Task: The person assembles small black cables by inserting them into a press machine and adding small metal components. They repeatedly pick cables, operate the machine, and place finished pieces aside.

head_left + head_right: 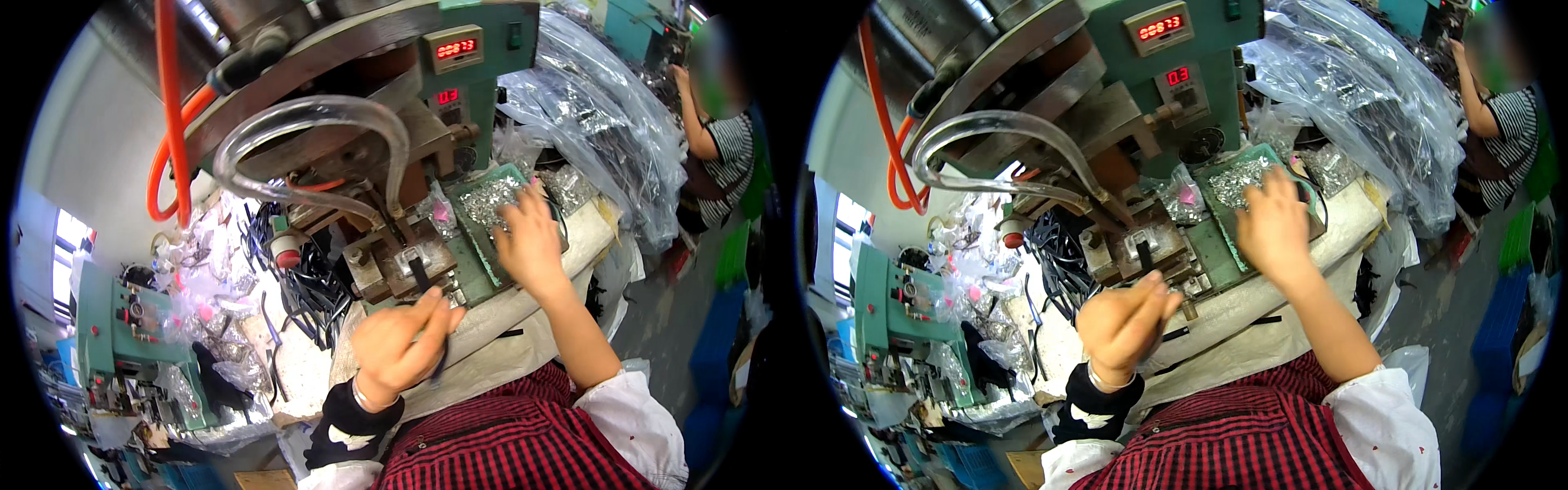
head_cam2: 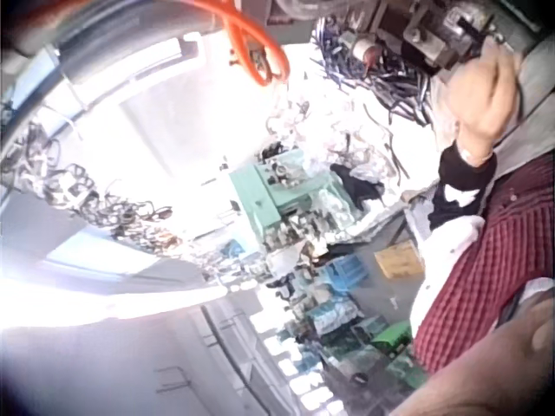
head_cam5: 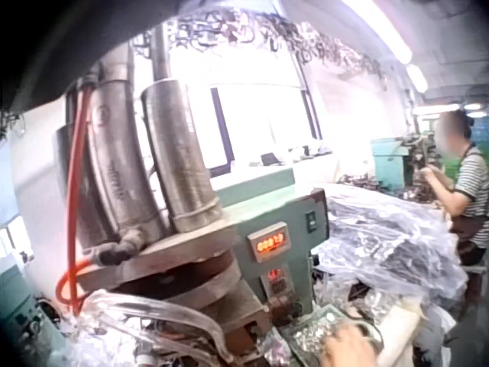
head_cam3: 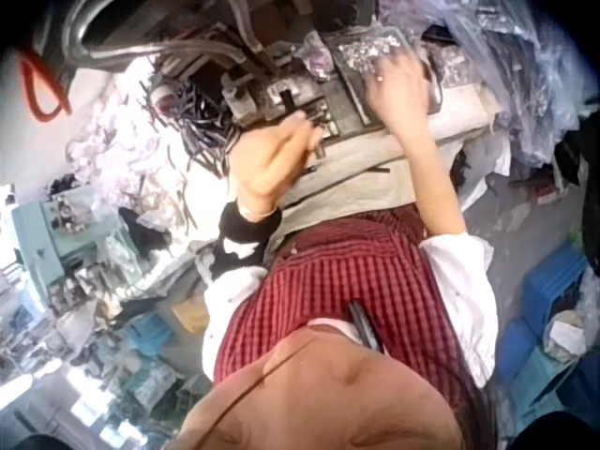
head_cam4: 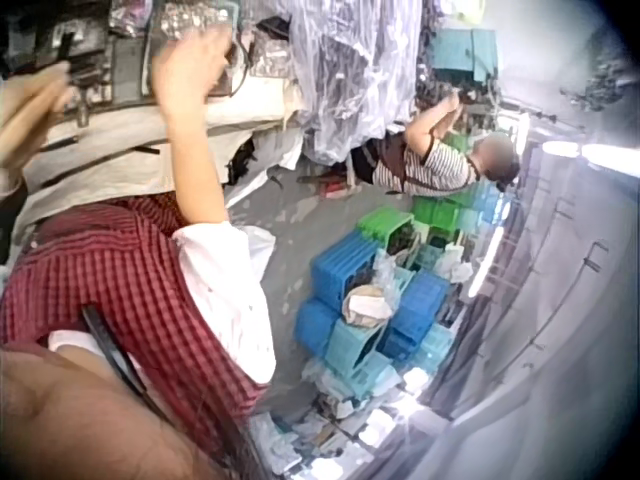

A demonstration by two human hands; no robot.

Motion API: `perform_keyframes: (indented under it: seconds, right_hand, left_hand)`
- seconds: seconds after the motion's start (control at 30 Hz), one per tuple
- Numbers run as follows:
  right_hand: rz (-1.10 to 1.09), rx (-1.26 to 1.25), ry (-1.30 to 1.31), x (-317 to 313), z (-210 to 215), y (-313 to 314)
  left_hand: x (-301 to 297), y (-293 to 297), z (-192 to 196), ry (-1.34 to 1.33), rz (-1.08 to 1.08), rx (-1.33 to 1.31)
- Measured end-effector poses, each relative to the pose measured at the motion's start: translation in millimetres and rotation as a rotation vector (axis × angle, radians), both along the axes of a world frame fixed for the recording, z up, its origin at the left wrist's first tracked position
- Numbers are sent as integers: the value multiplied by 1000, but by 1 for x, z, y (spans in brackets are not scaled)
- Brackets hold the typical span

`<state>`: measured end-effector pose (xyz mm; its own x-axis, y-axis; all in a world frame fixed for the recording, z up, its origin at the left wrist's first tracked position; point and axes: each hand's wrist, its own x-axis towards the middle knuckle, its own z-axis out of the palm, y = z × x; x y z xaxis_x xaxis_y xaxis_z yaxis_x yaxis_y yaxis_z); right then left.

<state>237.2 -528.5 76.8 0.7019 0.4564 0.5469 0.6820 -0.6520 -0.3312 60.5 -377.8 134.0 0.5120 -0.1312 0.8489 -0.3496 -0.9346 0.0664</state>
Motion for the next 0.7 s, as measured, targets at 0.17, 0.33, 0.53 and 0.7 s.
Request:
perform_keyframes:
  seconds: [0.17,0.33,0.53,0.7]
  right_hand:
    - [30,119,-66,25,-33,-21]
    - [-20,272,16,33,-23,-12]
    - [103,81,-107,21,-26,30]
    - [8,-105,-146,34,-41,28]
  left_hand:
    - [13,8,-16,-38,-4,82]
    - [14,11,-15,-43,-7,102]
    - [11,6,-16,-37,15,45]
    - [-44,15,-14,20,185,-41]
